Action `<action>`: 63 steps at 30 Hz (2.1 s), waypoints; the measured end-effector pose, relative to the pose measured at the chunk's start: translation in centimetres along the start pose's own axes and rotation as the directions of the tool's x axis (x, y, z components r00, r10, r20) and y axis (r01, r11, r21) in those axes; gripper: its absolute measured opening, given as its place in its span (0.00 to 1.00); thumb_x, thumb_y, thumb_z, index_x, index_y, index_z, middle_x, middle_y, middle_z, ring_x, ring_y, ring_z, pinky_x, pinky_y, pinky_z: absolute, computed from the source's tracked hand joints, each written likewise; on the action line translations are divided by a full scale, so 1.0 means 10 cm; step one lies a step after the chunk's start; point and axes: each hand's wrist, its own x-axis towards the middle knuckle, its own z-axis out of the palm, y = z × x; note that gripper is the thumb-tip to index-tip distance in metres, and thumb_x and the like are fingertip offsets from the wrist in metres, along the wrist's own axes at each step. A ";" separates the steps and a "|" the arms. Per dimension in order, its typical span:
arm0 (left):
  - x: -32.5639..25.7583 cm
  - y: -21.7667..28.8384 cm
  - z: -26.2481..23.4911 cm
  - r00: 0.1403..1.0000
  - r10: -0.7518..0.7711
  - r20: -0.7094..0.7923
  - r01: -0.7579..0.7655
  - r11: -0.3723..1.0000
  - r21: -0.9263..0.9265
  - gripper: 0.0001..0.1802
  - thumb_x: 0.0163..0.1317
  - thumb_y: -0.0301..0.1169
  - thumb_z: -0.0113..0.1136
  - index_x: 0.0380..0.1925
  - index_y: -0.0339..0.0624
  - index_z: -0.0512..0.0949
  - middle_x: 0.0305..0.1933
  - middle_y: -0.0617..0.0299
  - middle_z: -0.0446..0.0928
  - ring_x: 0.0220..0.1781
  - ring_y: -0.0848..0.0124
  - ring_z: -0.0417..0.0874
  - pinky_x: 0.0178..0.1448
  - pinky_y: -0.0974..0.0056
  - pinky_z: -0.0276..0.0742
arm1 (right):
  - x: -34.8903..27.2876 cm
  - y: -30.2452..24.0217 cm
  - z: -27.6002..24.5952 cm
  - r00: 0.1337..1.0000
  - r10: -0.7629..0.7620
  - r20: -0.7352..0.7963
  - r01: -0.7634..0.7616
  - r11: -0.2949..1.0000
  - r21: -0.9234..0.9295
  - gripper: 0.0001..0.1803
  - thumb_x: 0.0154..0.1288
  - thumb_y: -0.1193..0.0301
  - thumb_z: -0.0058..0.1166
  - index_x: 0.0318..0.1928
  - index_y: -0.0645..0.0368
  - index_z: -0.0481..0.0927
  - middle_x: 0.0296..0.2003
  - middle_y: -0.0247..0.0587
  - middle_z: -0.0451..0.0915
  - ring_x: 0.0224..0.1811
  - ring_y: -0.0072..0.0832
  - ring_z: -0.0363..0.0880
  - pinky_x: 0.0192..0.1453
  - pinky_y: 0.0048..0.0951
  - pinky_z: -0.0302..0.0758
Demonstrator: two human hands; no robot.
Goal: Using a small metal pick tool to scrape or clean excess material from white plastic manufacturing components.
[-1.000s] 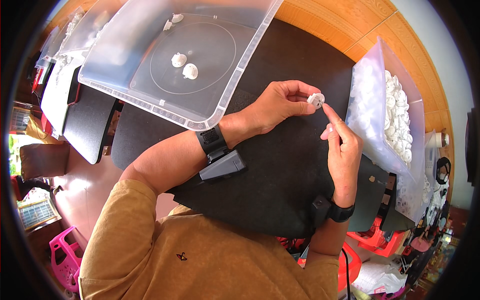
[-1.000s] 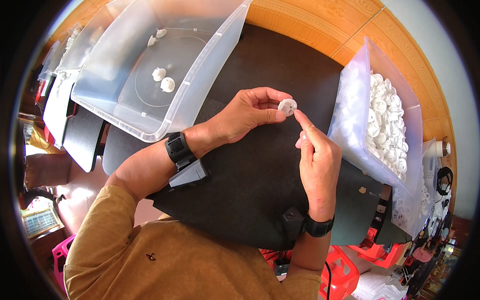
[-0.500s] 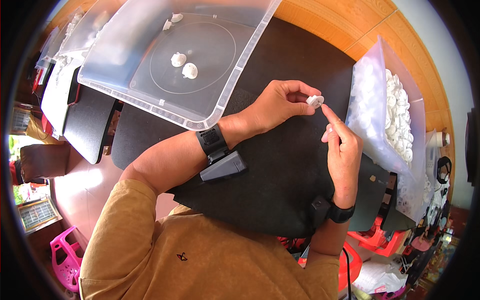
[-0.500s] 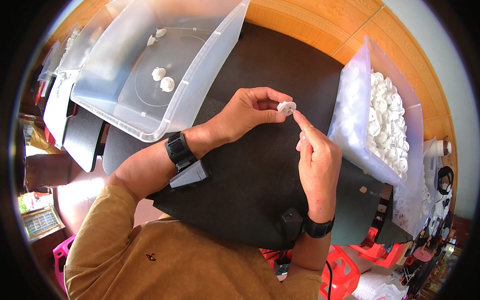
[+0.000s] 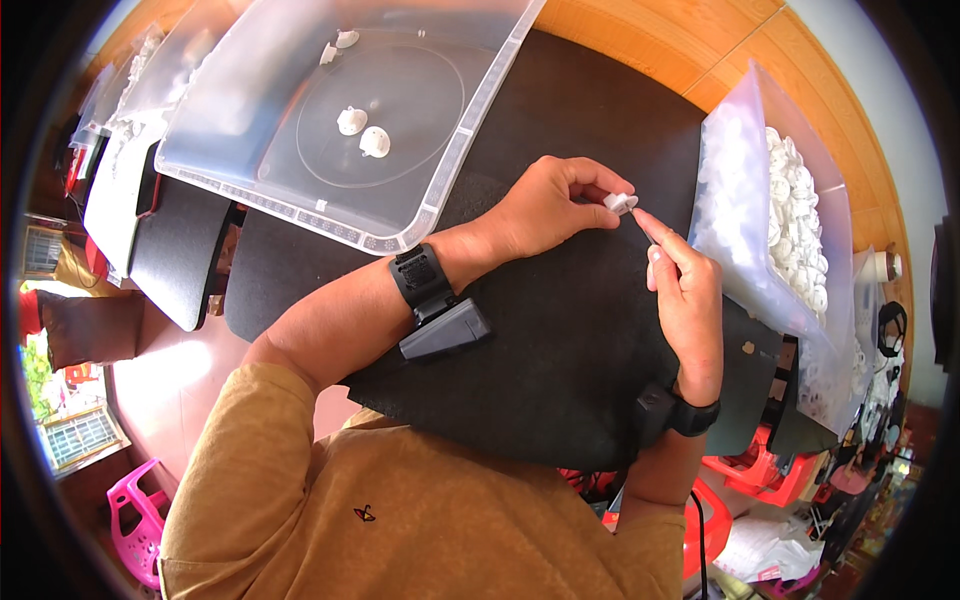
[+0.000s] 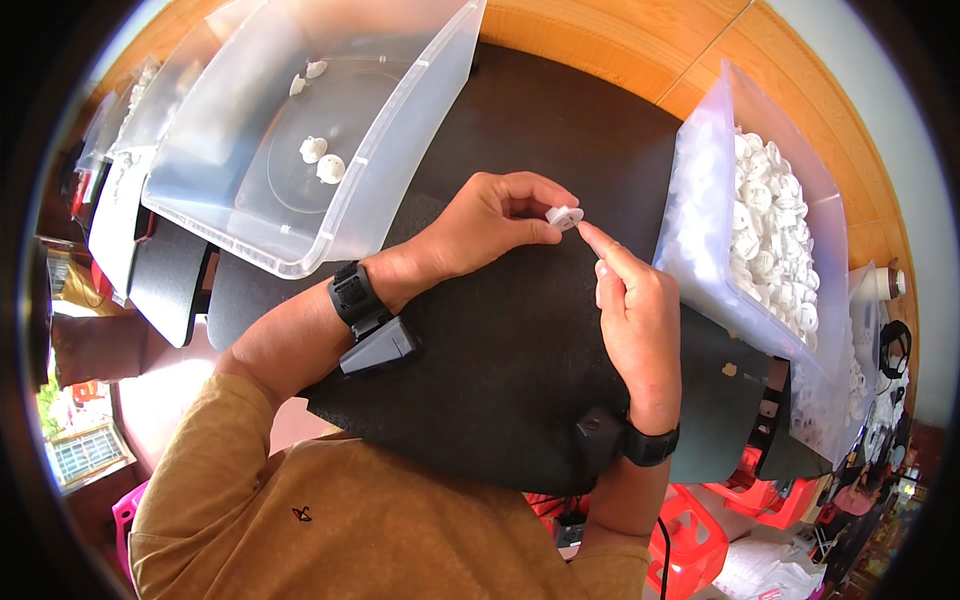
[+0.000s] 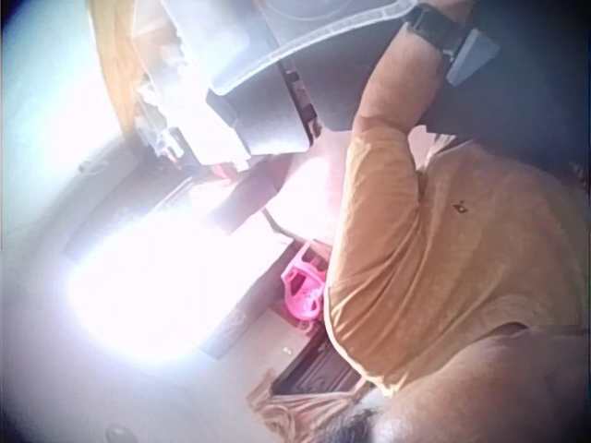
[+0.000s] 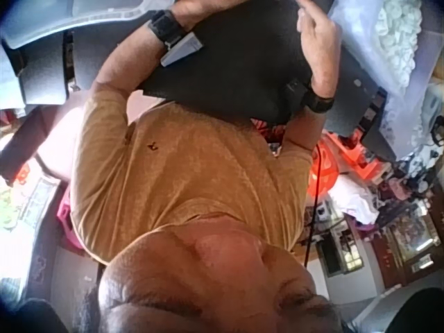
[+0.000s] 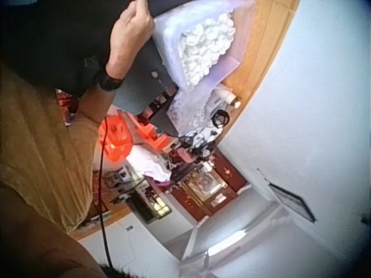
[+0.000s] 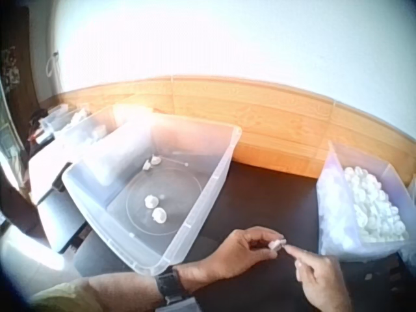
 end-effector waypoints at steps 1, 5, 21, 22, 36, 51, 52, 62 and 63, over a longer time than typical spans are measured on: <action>0.00 0.02 0.00 0.999 -0.040 -0.017 0.039 0.996 -0.075 0.15 0.60 0.18 0.63 0.49 0.34 0.80 0.47 0.61 0.82 0.48 0.75 0.83 0.56 0.69 0.79 | 0.00 -0.01 0.02 1.000 -0.001 -0.002 0.001 1.000 0.001 0.21 0.68 0.82 0.44 0.57 0.56 0.80 0.23 0.43 0.71 0.21 0.25 0.69 0.31 0.28 0.71; -0.01 0.08 -0.01 0.993 -0.101 -0.058 0.086 0.973 -0.215 0.17 0.61 0.20 0.63 0.51 0.33 0.79 0.47 0.59 0.82 0.49 0.75 0.83 0.57 0.69 0.79 | -0.02 -0.05 0.06 0.995 -0.065 -0.082 0.060 0.996 -0.064 0.22 0.67 0.82 0.44 0.58 0.56 0.80 0.24 0.41 0.72 0.22 0.24 0.69 0.31 0.28 0.71; 0.02 0.02 0.00 0.997 -0.037 -0.065 0.027 0.990 -0.142 0.16 0.61 0.20 0.64 0.50 0.33 0.79 0.46 0.61 0.83 0.47 0.76 0.83 0.56 0.70 0.79 | -0.01 -0.07 0.12 0.993 -0.013 -0.115 0.009 0.999 -0.038 0.21 0.68 0.82 0.43 0.58 0.59 0.79 0.24 0.40 0.73 0.22 0.23 0.71 0.31 0.28 0.72; 0.02 0.02 0.00 0.997 -0.035 -0.068 0.025 0.990 -0.142 0.16 0.61 0.20 0.64 0.50 0.33 0.79 0.46 0.61 0.83 0.47 0.76 0.83 0.55 0.70 0.79 | -0.01 -0.07 0.13 0.993 -0.014 -0.115 0.010 0.999 -0.038 0.21 0.68 0.82 0.43 0.58 0.59 0.79 0.24 0.40 0.73 0.22 0.23 0.71 0.31 0.28 0.72; 0.02 0.01 0.02 0.996 -0.002 -0.089 -0.010 0.991 -0.131 0.16 0.60 0.19 0.65 0.49 0.34 0.80 0.46 0.62 0.82 0.48 0.77 0.82 0.55 0.71 0.80 | 0.00 -0.07 0.16 0.993 0.004 -0.119 -0.010 0.999 -0.049 0.21 0.68 0.81 0.43 0.58 0.59 0.79 0.21 0.43 0.72 0.22 0.24 0.71 0.31 0.30 0.72; -0.03 0.04 0.07 0.995 0.090 -0.050 -0.080 0.980 0.181 0.13 0.55 0.15 0.64 0.41 0.34 0.83 0.48 0.59 0.80 0.48 0.68 0.84 0.54 0.67 0.82 | -0.03 -0.04 0.06 0.970 -0.239 -0.030 0.187 0.824 -0.535 0.20 0.61 0.81 0.51 0.52 0.51 0.83 0.30 0.44 0.81 0.30 0.45 0.81 0.34 0.42 0.76; -0.03 0.05 0.07 0.995 0.088 -0.046 -0.077 0.978 0.195 0.13 0.55 0.14 0.64 0.41 0.34 0.83 0.48 0.59 0.80 0.48 0.68 0.84 0.54 0.67 0.83 | -0.03 -0.04 0.06 0.970 -0.240 -0.031 0.186 0.824 -0.534 0.20 0.61 0.81 0.51 0.52 0.51 0.83 0.30 0.44 0.81 0.30 0.45 0.81 0.34 0.42 0.76; 0.02 0.04 0.05 0.996 -0.054 -0.073 0.024 0.929 -0.368 0.16 0.59 0.22 0.67 0.48 0.35 0.80 0.43 0.61 0.82 0.46 0.73 0.83 0.53 0.68 0.80 | -0.01 -0.05 0.07 0.907 -0.325 -0.268 0.226 0.912 -0.342 0.21 0.63 0.76 0.57 0.57 0.53 0.80 0.28 0.37 0.79 0.25 0.30 0.77 0.30 0.31 0.73; 0.02 0.02 0.06 0.996 -0.056 -0.073 0.025 0.928 -0.371 0.16 0.59 0.22 0.67 0.48 0.35 0.80 0.43 0.61 0.82 0.46 0.73 0.83 0.53 0.68 0.80 | 0.02 -0.03 0.06 0.905 -0.259 -0.339 0.221 0.964 -0.145 0.20 0.64 0.74 0.59 0.57 0.56 0.80 0.28 0.35 0.79 0.25 0.24 0.75 0.29 0.26 0.72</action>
